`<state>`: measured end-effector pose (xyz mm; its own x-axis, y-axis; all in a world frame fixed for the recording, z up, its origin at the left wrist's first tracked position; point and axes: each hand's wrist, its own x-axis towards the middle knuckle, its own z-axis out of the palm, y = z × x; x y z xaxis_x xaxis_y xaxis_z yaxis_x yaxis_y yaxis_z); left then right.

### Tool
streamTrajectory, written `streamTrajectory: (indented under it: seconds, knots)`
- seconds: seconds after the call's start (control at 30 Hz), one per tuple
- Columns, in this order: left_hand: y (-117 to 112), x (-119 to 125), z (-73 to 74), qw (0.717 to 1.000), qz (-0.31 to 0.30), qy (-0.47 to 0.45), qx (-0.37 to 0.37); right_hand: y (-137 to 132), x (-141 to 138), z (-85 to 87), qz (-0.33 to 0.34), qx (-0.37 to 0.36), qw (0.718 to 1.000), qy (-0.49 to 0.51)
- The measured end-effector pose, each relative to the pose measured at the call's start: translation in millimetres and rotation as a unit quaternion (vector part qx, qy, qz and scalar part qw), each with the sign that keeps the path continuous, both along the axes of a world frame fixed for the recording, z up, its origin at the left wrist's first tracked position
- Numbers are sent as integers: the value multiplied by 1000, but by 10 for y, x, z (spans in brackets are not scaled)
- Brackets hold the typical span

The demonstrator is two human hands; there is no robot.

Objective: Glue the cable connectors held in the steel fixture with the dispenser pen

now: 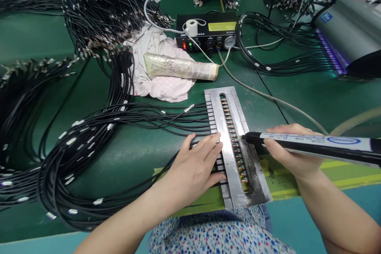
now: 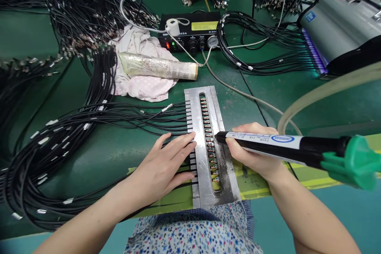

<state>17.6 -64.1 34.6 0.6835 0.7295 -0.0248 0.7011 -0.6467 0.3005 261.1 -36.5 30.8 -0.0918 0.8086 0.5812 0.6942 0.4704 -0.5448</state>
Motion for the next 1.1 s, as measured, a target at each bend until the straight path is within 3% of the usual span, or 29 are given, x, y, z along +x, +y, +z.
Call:
streamTrajectory:
  seconds: [0.23, 0.4, 0.63, 1.1]
  knots:
    - [-4, -5, -6, 1000, 2, 3, 0, -5, 51, -77, -31, 35, 999, 16]
    - [-4, -2, -15, 1000, 3, -7, 6, -75, 102, -106, -19, 47, 992, 119]
    - [-19, 47, 35, 998, -50, -43, 7, -119, 97, -80, -13, 4, 1000, 25]
    - [-29, 51, 37, 997, -41, -61, -5, -74, 18, -43, -9, 0, 1000, 4]
